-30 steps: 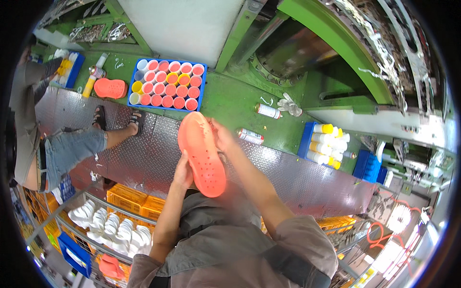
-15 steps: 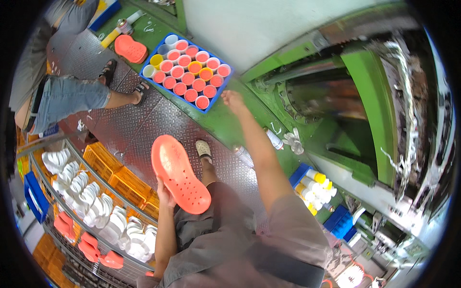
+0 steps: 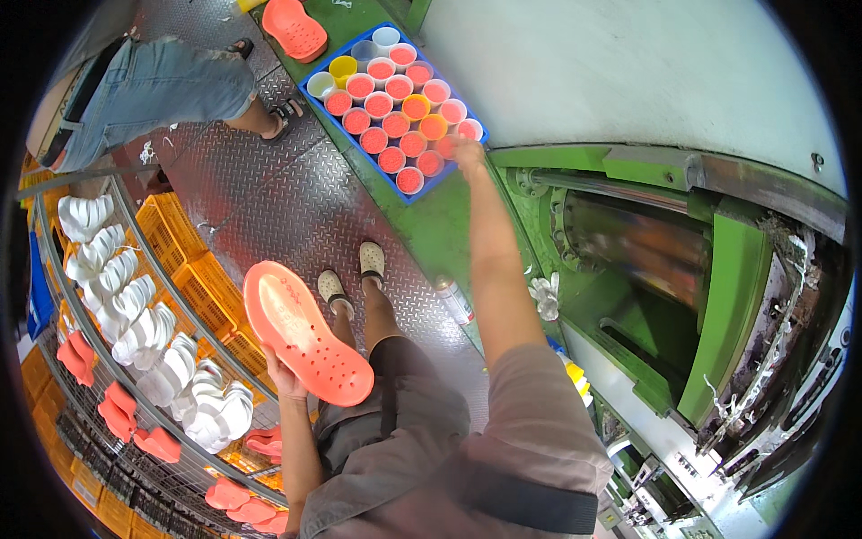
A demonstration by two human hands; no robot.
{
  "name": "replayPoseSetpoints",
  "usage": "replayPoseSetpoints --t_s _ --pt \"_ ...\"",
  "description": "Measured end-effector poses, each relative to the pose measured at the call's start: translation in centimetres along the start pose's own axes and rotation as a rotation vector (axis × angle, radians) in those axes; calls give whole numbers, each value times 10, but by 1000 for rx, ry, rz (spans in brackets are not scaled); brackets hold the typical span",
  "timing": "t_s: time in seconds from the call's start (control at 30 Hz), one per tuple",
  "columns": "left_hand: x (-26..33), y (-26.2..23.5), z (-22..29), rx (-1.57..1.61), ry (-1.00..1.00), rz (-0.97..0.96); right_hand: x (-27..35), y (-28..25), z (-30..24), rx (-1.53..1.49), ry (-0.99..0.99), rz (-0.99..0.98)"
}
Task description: The person wipes the surface of a pink slipper sole with a small cup, then places it on a drying rack. The person later picks up a pair of pink slipper soles, writes on a notepad, and places one sole on a digital scale before returning to the notepad.
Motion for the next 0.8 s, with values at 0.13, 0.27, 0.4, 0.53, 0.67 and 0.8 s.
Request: replayPoseSetpoints --t_s 0.13,0.27,0.4,0.53,0.67,0.8 --pt "0 -9 0 -9 8 45 -13 -4 11 129 -24 30" --pt "1 -11 0 38 15 42 -27 -6 18 223 -57 57" --pt "4 -10 -1 70 32 3 -22 -6 11 211 -81 46" --pt "7 -15 -3 62 17 4 13 -2 2 -122 120 -185" --pt "8 -22 -7 81 16 0 61 18 1 -325 244 -558" --pt "10 -21 -9 69 45 -17 89 43 6 -241 235 -571"
Point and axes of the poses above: each hand's wrist, its own x-axis away from the middle knuckle, its own y-axis out of the palm, z = x × y, the point moved 1 cm from there along -x, towards the middle knuckle, and after that the axes turned 7 degrees about -x, right-handed, at the moved point
